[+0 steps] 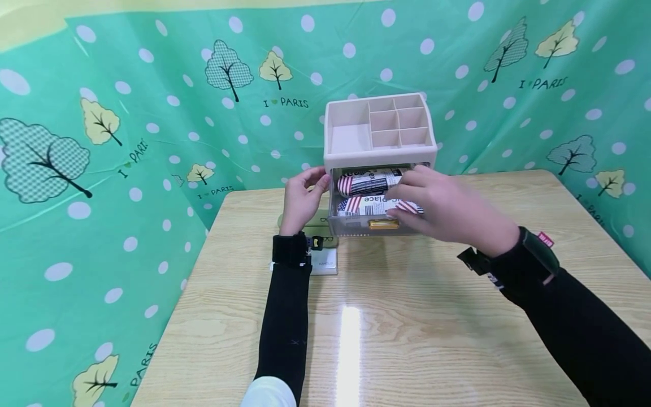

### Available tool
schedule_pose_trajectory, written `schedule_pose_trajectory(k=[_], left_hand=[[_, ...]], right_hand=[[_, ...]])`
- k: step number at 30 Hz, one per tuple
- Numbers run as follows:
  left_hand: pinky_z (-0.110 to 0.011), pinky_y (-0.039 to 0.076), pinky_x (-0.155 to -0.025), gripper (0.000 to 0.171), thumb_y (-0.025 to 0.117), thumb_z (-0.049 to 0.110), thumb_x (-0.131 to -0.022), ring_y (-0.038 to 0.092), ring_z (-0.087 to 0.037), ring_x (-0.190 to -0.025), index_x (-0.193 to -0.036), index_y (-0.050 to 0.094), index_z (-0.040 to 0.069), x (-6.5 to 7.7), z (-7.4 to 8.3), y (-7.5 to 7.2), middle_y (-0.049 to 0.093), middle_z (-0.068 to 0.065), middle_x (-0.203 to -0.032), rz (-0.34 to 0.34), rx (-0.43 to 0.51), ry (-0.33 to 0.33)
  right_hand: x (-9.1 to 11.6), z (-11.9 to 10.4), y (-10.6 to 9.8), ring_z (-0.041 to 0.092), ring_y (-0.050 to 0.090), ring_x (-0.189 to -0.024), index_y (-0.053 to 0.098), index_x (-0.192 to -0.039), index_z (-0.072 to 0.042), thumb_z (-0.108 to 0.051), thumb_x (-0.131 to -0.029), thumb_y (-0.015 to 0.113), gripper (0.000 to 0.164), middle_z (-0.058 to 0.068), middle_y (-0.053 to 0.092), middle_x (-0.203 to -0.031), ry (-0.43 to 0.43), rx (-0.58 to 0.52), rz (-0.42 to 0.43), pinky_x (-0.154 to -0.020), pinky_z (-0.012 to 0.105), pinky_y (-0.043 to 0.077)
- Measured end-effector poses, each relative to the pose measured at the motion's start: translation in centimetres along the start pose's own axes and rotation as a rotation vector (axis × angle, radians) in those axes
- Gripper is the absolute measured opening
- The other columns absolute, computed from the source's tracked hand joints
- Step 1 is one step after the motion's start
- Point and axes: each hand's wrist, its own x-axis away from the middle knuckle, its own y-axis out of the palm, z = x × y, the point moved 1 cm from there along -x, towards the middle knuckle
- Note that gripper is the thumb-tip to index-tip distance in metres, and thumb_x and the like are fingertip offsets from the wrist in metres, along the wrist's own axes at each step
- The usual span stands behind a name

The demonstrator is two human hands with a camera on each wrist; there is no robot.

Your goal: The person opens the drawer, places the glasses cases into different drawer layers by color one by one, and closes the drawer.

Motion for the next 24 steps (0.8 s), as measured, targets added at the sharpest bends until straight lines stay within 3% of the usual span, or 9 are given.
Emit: schedule_pose_trajectory(k=[11,19,24], left_hand=[[-0.029,0.060,-0.092,0.036,0.070,0.027,-0.098,0.069,-0.021,-0.106,-0.125,0.070,0.004,-0.3,-0.1,0.0,0.072,-0.013,-0.119,-0.007,-0.011,-0.002],[-0.028,0.060,-0.090,0.036,0.070,0.026,-0.098,0.069,-0.021,-0.105,-0.126,0.069,0.003,-0.2,0.0,-0.1,0.072,-0.012,-0.119,-0.009,-0.021,-0.002],[-0.028,0.060,-0.090,0.037,0.070,0.027,-0.099,0.069,-0.020,-0.105,-0.127,0.069,0.003,-0.1,0.1,-0.2,0.072,-0.012,-0.120,-0.006,-0.034,0.001]], right_hand=[[0.6,-3.0,2.8,0.029,0.058,-0.087,0.072,-0.104,0.000,-0.005,-0.077,0.089,0.032,0.011,0.068,-0.097,-0.143,0.087,0.112,-0.074,0.038,0.055],[1.3,-4.0,4.1,0.032,0.057,-0.085,0.071,-0.108,0.005,-0.003,-0.088,0.078,0.022,0.016,0.066,-0.096,-0.127,0.327,0.122,-0.073,0.039,0.054],[1.7,-4.6,4.7,0.034,0.056,-0.084,0.070,-0.110,0.008,0.001,-0.097,0.063,0.016,0.019,0.066,-0.097,-0.101,0.369,0.173,-0.071,0.041,0.054]])
